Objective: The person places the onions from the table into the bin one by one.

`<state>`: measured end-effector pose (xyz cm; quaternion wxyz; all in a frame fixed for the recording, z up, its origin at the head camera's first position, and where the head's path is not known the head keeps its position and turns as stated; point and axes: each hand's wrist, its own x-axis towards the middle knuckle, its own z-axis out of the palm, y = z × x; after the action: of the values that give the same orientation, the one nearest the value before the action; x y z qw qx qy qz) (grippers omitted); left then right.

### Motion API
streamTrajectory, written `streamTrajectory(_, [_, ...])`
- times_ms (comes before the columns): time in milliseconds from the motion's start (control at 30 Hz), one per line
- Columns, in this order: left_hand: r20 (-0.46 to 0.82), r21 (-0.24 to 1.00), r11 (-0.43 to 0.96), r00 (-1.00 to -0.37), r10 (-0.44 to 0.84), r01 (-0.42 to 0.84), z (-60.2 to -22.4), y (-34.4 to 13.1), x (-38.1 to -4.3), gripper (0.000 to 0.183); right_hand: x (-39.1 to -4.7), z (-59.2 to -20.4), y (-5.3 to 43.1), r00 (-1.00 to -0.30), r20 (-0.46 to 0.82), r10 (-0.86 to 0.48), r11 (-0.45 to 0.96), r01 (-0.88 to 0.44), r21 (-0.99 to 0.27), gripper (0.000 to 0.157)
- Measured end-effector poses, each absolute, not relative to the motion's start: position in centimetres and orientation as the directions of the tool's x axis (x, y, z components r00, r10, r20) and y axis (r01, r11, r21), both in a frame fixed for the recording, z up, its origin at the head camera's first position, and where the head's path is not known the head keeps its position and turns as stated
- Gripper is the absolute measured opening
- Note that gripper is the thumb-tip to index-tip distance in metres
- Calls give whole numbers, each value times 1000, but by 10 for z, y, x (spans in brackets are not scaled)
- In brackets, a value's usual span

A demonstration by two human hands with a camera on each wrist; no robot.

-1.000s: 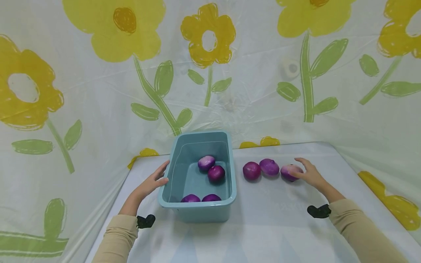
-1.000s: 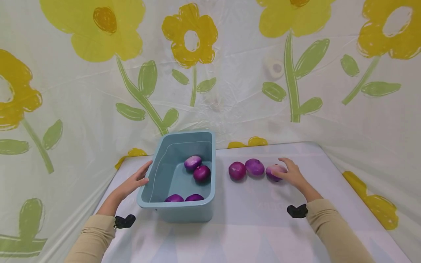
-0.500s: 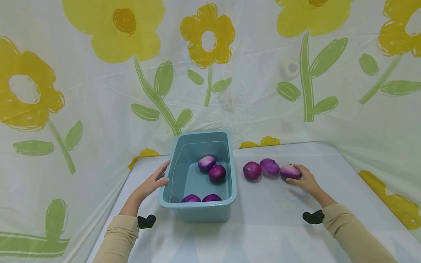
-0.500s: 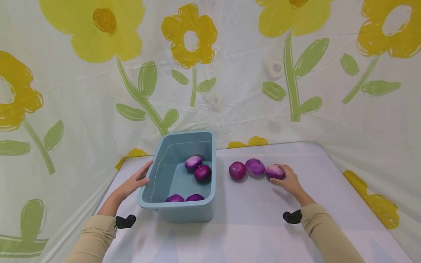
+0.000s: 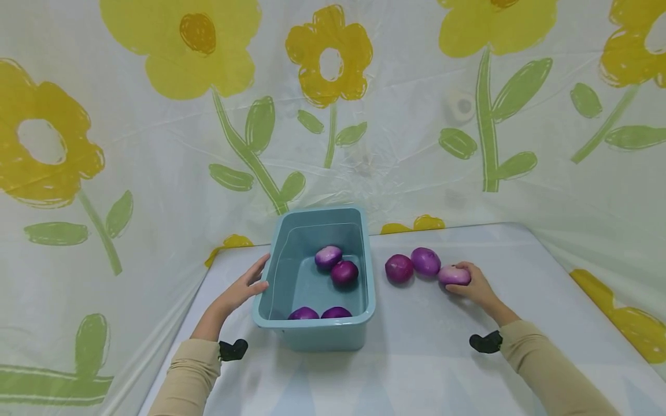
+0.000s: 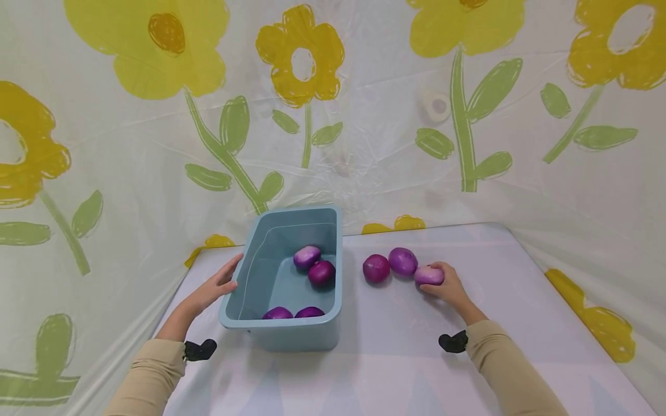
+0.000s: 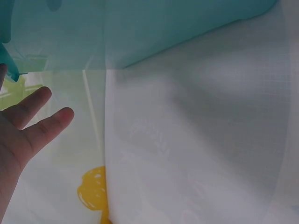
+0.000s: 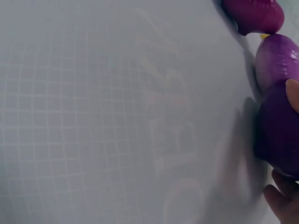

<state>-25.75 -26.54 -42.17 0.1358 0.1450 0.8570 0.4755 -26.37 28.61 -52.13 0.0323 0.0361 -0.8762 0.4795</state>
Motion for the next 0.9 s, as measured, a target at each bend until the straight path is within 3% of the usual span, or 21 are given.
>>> streamTrajectory(267, [-93,854,506,-920,380,122,-422,-265,-259,76,-262,-513,286,-995,99,14,568,-73,-820,61])
streamTrajectory(900, [-83,858,496,-917,389,132,-424,-267,-259,76,-268,-473,290,-998,68,-17,533,-67,-844,67])
